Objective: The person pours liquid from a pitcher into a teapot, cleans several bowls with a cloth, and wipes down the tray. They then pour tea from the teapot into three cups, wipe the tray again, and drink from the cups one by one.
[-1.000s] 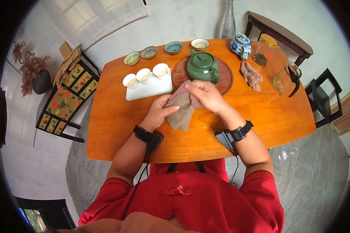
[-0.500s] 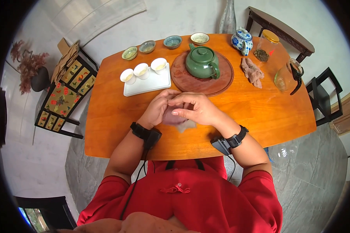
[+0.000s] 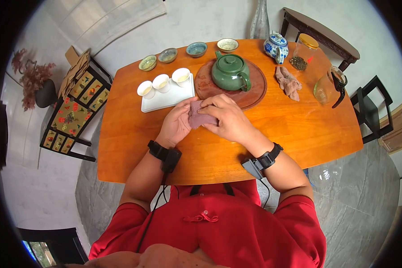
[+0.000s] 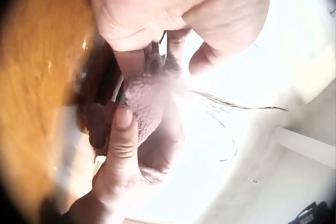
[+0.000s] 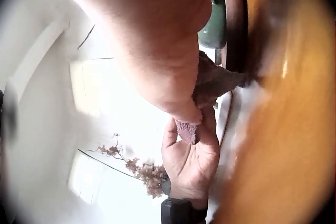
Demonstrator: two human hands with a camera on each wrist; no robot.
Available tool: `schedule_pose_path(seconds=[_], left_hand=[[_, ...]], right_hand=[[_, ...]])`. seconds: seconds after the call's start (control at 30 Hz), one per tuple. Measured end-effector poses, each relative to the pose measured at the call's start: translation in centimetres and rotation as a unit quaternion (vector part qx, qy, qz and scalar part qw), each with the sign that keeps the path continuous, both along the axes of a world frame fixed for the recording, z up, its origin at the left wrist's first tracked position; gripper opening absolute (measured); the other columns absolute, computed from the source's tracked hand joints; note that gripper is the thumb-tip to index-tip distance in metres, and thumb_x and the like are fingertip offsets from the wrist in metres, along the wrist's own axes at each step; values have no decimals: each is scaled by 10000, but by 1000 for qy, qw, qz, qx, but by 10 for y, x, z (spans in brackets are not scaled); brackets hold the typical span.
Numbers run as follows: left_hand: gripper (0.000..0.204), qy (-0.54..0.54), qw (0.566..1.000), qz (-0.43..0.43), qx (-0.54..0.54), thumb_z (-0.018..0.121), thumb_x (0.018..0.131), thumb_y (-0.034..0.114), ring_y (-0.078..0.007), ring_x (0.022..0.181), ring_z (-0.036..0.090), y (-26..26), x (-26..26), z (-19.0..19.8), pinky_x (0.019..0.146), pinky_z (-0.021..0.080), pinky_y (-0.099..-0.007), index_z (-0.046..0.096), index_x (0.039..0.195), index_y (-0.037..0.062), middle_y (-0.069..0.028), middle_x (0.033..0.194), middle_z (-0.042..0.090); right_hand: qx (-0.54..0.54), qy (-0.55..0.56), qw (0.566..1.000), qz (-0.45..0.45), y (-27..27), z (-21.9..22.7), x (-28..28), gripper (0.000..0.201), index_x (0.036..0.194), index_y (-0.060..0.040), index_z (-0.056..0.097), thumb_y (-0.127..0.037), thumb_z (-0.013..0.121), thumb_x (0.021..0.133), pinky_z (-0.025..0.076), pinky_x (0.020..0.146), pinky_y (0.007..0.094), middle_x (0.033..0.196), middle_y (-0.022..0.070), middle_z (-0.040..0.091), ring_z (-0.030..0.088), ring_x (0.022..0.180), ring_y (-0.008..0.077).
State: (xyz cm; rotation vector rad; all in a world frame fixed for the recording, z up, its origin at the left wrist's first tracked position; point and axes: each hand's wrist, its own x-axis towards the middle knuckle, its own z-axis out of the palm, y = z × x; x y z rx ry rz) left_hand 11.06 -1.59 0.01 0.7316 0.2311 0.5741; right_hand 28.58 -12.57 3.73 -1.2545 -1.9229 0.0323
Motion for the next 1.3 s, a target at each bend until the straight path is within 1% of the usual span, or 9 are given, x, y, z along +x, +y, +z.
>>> schedule_pose_path(seconds=[0.23, 0.33, 0.67, 0.8, 0.97, 1.03, 1.07, 1.2, 1.3], left_hand=[[322, 17, 991, 25, 128, 535, 934, 55, -182, 1086, 573, 2, 3, -15, 915, 488, -322, 510, 1251, 8, -122, 1206, 574], [359, 60, 985, 36, 156, 610, 907, 92, -152, 1071, 567, -2, 3, -12, 906, 475, -297, 519, 1242, 2, -98, 1195, 576], [324, 150, 947, -21, 283, 672, 866, 116, -98, 943, 578, -7, -3, -2, 850, 473, -262, 583, 1143, -25, -28, 1024, 631], [333, 127, 957, 10, 262, 648, 865, 55, -133, 982, 588, -2, -5, -4, 885, 458, -276, 563, 1179, -14, -56, 1071, 630], [221, 78, 968, 124, 202, 698, 832, 73, -121, 921, 593, -2, -9, 9, 826, 483, -267, 631, 1027, -7, -50, 1007, 647], [161, 148, 810, 314, 472, 714, 807, 53, -145, 930, 597, 0, -11, 13, 825, 483, -266, 657, 946, -3, -69, 984, 644], [126, 30, 802, 328, 499, 720, 792, 38, -157, 935, 597, 2, -7, 12, 822, 476, -263, 668, 899, -1, -80, 972, 633], [137, 87, 812, 236, 527, 664, 815, -15, -165, 985, 576, 8, -23, 16, 821, 471, -257, 649, 949, 10, -68, 965, 590], [160, 133, 880, 19, 455, 703, 778, -1, -147, 967, 572, 16, -31, 18, 766, 463, -247, 645, 927, 7, -60, 957, 584]], right_hand=[[-44, 170, 984, 36, 3, -13, 7, 181, 943, -49, 643, -87, 719, 782, 461, 746, 302, 863, 55, 638, 576, 833, 188], [-270, 484, 830, 56, -3, -9, 11, 71, 965, -46, 606, -106, 598, 928, 407, 626, 167, 827, -33, 610, 510, 707, 12], [-147, 578, 789, 148, 3, -10, 16, 123, 1030, -31, 572, -23, 587, 908, 448, 765, 214, 928, -4, 635, 562, 860, 48], [-127, 466, 872, 82, 1, 0, 13, 255, 1086, -40, 585, 18, 654, 847, 460, 769, 218, 939, -8, 630, 558, 868, 49], [-191, 450, 872, 28, 4, -8, 16, 169, 998, -29, 639, -21, 690, 837, 479, 665, 213, 944, 5, 617, 573, 798, 59], [-16, 376, 926, 17, 4, -4, 14, 135, 952, -18, 648, -13, 699, 827, 489, 668, 220, 899, 13, 625, 585, 763, 67], [-16, 375, 927, 17, 3, 0, 15, 135, 952, -18, 648, -13, 699, 827, 489, 668, 220, 899, 13, 625, 585, 763, 67], [-127, 363, 917, 109, -3, 6, 25, 115, 912, -18, 659, -10, 712, 811, 494, 707, 231, 888, 24, 639, 599, 786, 87], [-292, 302, 896, 142, -5, 6, 43, 132, 917, -18, 669, -35, 728, 801, 491, 698, 229, 855, 25, 657, 609, 795, 90]])
